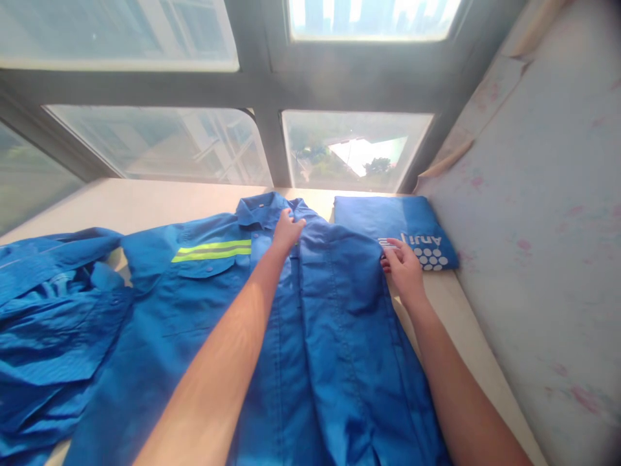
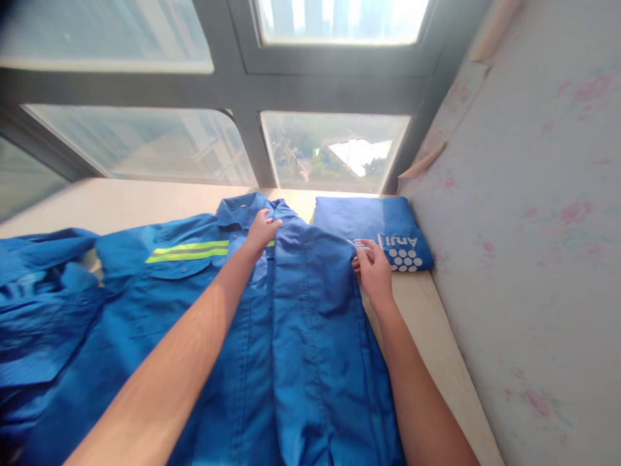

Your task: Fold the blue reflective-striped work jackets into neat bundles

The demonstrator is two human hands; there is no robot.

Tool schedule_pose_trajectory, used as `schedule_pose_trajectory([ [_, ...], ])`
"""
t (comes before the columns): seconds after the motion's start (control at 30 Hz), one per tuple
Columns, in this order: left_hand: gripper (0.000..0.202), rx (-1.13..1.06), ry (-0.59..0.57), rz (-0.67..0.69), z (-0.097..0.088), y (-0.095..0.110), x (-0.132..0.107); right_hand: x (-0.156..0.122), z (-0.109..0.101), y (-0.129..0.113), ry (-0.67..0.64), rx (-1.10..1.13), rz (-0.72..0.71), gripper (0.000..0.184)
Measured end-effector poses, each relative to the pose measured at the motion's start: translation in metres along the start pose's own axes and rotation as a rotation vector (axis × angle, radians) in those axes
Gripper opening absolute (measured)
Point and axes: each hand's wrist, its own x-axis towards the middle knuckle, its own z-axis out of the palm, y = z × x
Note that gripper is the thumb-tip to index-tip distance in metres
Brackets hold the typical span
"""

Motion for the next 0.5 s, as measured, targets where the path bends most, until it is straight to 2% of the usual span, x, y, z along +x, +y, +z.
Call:
schedule_pose_trajectory([
  [0.07, 0.049, 0.218, 0.002, 0.177, -0.011, 0.007, -0.048, -0.002, -0.005, 0.000, -0.024, -0.016, -0.024, 0.056],
  [0.1, 0.045, 0.380, -0.044, 0.292, -0.016, 0.009, -0.079, -0.004, -0.009, -0.001, -0.043, -0.031, -0.031, 0.057],
  [0.17, 0.034, 0.591, -0.198, 0.425, -0.023, 0.009, -0.153, -0.014, -0.019, -0.002, -0.086, -0.077, -0.033, 0.057],
  [0.23, 0.026, 0.777, -0.360, 0.486, -0.030, 0.002, -0.233, -0.031, -0.035, -0.003, -0.107, -0.143, -0.013, 0.054],
  [0.33, 0.031, 0.969, -0.610, 0.572, -0.041, -0.021, -0.339, -0.075, -0.064, -0.001, -0.100, -0.252, 0.052, 0.051],
  [0.4, 0.038, 1.018, -0.644, 0.673, -0.050, -0.042, -0.386, -0.115, -0.083, 0.004, -0.104, -0.307, 0.083, 0.051],
  [0.5, 0.048, 1.075, -0.575, 0.880, -0.062, -0.069, -0.418, -0.179, -0.110, 0.017, -0.101, -0.392, 0.069, 0.050],
])
